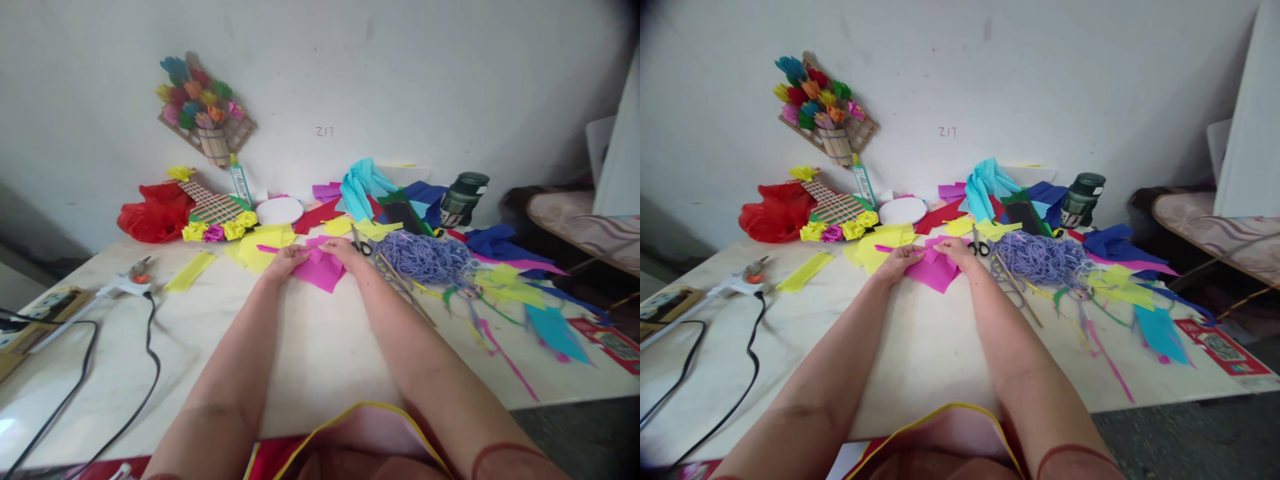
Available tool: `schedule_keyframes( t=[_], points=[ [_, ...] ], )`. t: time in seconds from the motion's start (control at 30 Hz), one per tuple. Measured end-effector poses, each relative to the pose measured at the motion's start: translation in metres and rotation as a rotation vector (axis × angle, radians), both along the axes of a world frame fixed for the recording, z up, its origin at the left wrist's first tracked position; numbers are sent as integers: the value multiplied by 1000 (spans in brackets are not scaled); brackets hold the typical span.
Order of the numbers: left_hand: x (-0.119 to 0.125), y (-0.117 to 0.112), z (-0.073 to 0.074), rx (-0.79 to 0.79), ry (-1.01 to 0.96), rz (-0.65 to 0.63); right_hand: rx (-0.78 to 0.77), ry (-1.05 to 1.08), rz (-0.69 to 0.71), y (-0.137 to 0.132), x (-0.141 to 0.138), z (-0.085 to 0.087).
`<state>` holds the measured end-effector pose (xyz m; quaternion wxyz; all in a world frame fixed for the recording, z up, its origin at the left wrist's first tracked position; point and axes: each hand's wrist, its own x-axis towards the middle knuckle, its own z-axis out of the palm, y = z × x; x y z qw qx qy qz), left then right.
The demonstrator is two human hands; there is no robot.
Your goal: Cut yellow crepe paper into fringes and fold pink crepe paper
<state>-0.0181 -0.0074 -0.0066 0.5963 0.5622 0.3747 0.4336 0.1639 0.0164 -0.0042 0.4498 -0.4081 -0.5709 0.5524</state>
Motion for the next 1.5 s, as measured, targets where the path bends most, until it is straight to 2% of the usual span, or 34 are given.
schedule_keyframes(
  t=[0.27,0.5,0.7,0.93,1.07,1.13,1.27,1.4,1.5],
  points=[
    [-2,2,-2,8,31,-2,12,-8,-11,3,1,0],
    [-2,3,-1,-41,18,-31,124,-170,27,4,1,2],
    [1,-1,6,75,144,-20,175,-239,82,2,-1,4],
    [-1,4,0,99,183,48,232,-61,189,0,4,9],
    [-1,4,0,95,183,69,131,-18,240,0,5,8],
    [0,3,2,89,194,72,98,-1,242,0,4,6],
    [1,1,4,99,215,68,136,-2,203,2,1,1],
    [0,2,3,134,238,66,145,-59,117,4,-1,-2],
    [1,4,0,140,246,58,132,-57,117,4,-1,-3]
  ],
)
